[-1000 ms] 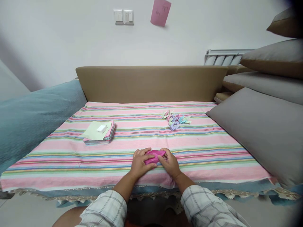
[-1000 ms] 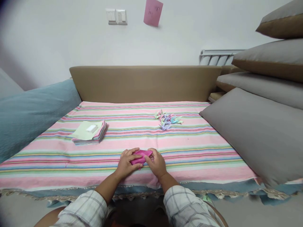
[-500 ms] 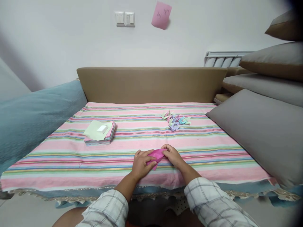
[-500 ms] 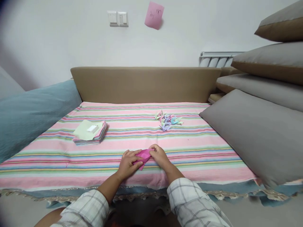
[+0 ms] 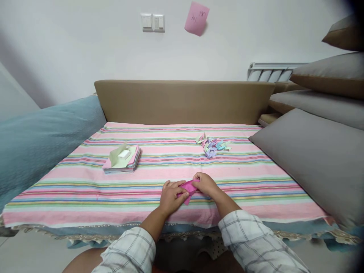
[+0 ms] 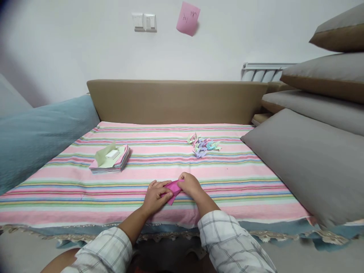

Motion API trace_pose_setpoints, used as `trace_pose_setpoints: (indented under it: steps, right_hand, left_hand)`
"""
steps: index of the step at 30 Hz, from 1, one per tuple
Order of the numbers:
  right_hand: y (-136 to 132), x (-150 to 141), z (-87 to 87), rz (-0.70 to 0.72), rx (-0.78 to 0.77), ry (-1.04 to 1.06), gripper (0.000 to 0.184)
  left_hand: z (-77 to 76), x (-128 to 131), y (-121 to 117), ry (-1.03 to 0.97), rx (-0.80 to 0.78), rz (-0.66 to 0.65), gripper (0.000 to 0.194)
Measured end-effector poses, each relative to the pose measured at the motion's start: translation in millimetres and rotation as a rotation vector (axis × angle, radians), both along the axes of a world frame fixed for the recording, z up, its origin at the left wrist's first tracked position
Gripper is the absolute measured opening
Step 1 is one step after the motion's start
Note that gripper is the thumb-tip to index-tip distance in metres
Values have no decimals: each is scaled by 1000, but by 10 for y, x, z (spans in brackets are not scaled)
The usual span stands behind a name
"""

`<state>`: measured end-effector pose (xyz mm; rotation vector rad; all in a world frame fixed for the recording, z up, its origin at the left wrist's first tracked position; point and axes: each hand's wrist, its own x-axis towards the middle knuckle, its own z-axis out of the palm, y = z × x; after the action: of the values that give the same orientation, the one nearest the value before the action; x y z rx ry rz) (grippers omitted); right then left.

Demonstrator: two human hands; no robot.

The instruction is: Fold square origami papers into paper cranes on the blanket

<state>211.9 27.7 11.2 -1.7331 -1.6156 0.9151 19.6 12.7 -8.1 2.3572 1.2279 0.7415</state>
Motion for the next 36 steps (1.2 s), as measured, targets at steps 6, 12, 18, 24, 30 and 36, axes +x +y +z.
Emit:
trace_pose_setpoints:
  steps: [6,12,18,24,30,36]
  right_hand:
    - [-33,14,-69,7,10,18,14]
    - [-150,120,-34,202,301,181,32]
    - [-227,243,151,469,278,-116,29]
    - [-233,255,80,453,196,-211,15]
    - [-249,214,34,405,146,-191,27]
    - [-235,124,-18,352,196,-282,27]
  left_hand:
    - [-31,-12,22,-102,-45,43,18]
    - [-39,3,26,-122,-46,68,17]
    - [-39,-13,38,-125,-46,54,15]
    - [-61,-47,63,-173,-83,47,14]
    - [-64,-50,79,-152,-75,30,19]
    - [-22,-39,44,-109,-45,27,18]
